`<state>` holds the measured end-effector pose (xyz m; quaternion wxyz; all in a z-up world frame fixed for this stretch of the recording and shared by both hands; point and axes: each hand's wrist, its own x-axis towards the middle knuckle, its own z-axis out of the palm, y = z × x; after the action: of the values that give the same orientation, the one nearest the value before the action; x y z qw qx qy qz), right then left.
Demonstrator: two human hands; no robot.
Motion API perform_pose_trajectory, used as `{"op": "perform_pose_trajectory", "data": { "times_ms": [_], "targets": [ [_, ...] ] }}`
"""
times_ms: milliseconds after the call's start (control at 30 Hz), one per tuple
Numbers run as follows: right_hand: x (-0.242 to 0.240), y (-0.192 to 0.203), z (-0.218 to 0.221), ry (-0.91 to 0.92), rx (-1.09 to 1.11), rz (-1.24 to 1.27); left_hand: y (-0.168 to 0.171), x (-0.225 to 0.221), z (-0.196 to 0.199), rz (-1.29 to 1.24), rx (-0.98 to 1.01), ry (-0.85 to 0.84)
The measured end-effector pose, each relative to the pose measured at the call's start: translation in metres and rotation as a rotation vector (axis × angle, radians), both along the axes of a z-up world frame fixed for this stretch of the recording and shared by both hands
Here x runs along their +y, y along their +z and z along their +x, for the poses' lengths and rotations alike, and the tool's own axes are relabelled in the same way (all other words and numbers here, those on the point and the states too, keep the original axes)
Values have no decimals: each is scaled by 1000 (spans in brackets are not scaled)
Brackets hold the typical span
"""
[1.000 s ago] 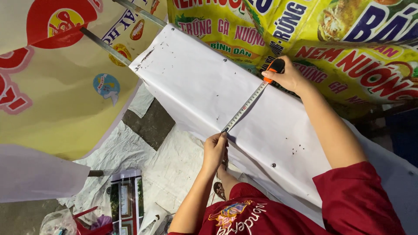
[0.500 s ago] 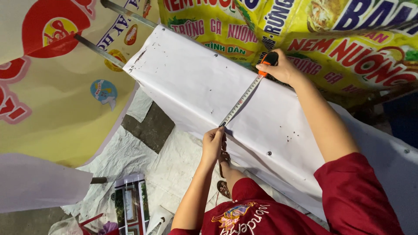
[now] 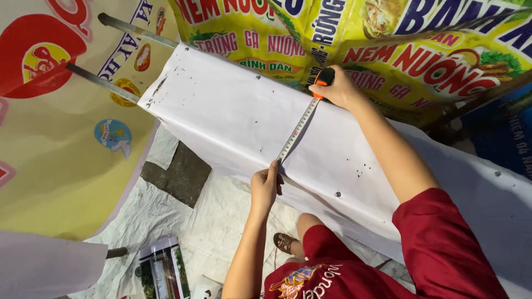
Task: Stripping insulation from electrical wires and measuring a long component with a tape measure
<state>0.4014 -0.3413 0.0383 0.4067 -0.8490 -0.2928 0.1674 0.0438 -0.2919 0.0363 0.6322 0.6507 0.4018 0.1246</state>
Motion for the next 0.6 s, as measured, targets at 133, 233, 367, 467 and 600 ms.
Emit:
{"op": "perform_pose_trajectory", "data": {
  "times_ms": [133, 233, 367, 467, 600],
  "targets": [
    [3, -22, 15, 2, -37, 41, -13, -2, 0, -18, -4, 13],
    [1, -22, 12, 20, -27, 92, -10, -10, 0, -42, -21, -2],
    [-10, -24, 17, 44, -23, 90, -11, -29, 2, -46, -21, 14],
    [-17, -20, 20, 40, -5, 78, -16, -32, 4, -43, -40, 38],
    [-31, -21, 23, 40, -8, 39, -23, -36, 7, -13, -43, 69]
  ]
}}
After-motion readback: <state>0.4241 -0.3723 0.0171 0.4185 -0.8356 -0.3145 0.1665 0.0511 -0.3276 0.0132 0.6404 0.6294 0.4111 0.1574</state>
